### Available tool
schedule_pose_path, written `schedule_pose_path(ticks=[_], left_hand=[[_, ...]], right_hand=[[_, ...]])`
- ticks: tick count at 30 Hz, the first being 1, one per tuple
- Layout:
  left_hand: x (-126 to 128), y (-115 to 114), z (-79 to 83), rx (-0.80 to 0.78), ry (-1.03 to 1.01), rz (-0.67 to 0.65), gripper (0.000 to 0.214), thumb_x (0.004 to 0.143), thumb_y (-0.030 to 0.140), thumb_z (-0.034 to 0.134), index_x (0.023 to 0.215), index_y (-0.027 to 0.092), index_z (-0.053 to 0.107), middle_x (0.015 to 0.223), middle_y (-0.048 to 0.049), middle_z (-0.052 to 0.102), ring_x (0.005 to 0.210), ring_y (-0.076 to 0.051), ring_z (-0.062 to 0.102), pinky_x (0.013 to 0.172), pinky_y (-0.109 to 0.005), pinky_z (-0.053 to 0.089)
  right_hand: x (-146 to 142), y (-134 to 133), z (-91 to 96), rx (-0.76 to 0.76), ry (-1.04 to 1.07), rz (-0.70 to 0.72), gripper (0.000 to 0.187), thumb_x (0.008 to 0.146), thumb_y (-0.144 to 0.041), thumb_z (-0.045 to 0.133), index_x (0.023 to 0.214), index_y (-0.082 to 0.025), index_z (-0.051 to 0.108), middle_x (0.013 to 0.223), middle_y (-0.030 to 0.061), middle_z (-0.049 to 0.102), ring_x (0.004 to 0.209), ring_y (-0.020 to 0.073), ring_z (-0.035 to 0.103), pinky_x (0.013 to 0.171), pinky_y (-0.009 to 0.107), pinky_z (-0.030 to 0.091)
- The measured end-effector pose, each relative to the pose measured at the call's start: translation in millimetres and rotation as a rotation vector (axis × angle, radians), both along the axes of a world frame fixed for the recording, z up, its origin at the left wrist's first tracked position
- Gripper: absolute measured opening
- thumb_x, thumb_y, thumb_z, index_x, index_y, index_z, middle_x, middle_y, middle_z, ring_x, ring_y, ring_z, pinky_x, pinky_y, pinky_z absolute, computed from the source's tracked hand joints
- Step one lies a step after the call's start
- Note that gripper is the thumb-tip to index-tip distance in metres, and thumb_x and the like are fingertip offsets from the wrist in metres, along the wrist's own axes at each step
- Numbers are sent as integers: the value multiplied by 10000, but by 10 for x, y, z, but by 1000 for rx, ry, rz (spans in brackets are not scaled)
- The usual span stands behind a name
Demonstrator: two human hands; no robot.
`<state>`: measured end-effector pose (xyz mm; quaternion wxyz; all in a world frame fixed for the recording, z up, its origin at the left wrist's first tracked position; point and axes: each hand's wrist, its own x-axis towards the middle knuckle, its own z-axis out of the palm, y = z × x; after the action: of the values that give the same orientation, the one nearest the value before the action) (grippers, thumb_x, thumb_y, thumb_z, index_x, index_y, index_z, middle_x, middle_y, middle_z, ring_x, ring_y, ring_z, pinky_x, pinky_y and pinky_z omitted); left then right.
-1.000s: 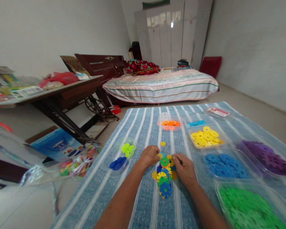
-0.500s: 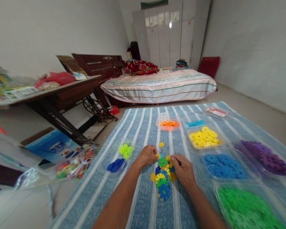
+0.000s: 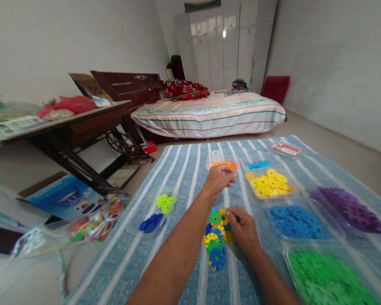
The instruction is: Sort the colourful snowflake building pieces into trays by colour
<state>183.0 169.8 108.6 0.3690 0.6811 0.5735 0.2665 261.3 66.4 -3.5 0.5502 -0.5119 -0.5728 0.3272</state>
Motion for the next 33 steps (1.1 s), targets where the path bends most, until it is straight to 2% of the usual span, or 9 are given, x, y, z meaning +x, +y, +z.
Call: schedule_pose_path(ticks=[3, 7, 13, 18, 22, 25, 27, 31, 33], left_hand=[[-46, 89, -5, 75, 317, 41, 158, 785, 199, 544, 884, 140, 652, 826, -54, 699, 817, -154, 657, 720, -242, 492], [-333, 86, -185, 28, 554, 67, 116, 651, 110, 621, 753, 137, 669, 920, -112, 703, 986, -248, 619, 842, -314, 460], [-483, 73, -419, -46, 694, 22, 118, 603, 136, 693, 715, 162, 666, 884, -83, 706, 931, -227, 639, 790, -268, 465], [-526, 123, -467, -63, 645, 40, 169, 574, 139, 723, 726, 165, 655, 789, -24, 687, 839, -186, 643, 708, -239, 468], [-554, 117, -478, -112, 539, 45, 84, 606, 102, 689, 654, 142, 633, 559, 13, 599, 628, -151, 619, 583, -232, 459], [-439, 99, -411, -144, 418, 9, 57, 637, 72, 658, 633, 120, 627, 447, 31, 522, 494, -126, 568, 507, -227, 444], [-275, 92, -310, -146, 322, -29, 43, 689, 106, 649, 731, 110, 652, 491, 21, 567, 486, -106, 570, 505, -215, 456], [72, 107, -42, -71, -31, -137, 325, 815, 248, 592, 1119, 131, 593, 815, -45, 701, 641, -97, 651, 593, -210, 509], [124, 113, 53, 21, -21, -174, 367, 839, 257, 548, 1182, 128, 561, 896, -64, 704, 717, -113, 664, 636, -223, 513]], right_hand=[[-1, 1, 12, -6, 2, -4, 266, 864, -338, 473, 766, -189, 670, 717, 9, 608, 689, 147, 566, 645, 252, 436], [-4, 7, 40, -6, -26, -14, 266, 862, -326, 471, 741, -192, 665, 695, 9, 599, 673, 148, 564, 632, 250, 427], [-8, 7, 48, -5, -40, -20, 271, 861, -333, 469, 729, -193, 660, 699, 11, 601, 674, 149, 564, 635, 249, 424], [-12, 6, 33, 0, -27, -28, 271, 864, -340, 472, 743, -191, 665, 716, 17, 618, 693, 154, 578, 646, 254, 432], [-12, 14, 26, 7, -27, -26, 278, 865, -347, 474, 739, -192, 666, 708, 15, 613, 686, 152, 578, 643, 251, 437], [-11, 15, 28, 3, -31, -24, 278, 864, -346, 470, 734, -196, 664, 702, 13, 610, 675, 152, 572, 634, 251, 434], [-9, 12, 29, -1, -23, -20, 279, 862, -348, 467, 735, -195, 662, 701, 13, 611, 669, 152, 568, 630, 251, 433], [-2, 5, 22, 2, 3, -10, 287, 861, -365, 462, 755, -192, 666, 704, 14, 615, 676, 153, 568, 639, 252, 439], [1, 4, 16, 4, 2, -14, 289, 859, -367, 467, 753, -191, 669, 701, 13, 614, 676, 152, 566, 637, 252, 439]])
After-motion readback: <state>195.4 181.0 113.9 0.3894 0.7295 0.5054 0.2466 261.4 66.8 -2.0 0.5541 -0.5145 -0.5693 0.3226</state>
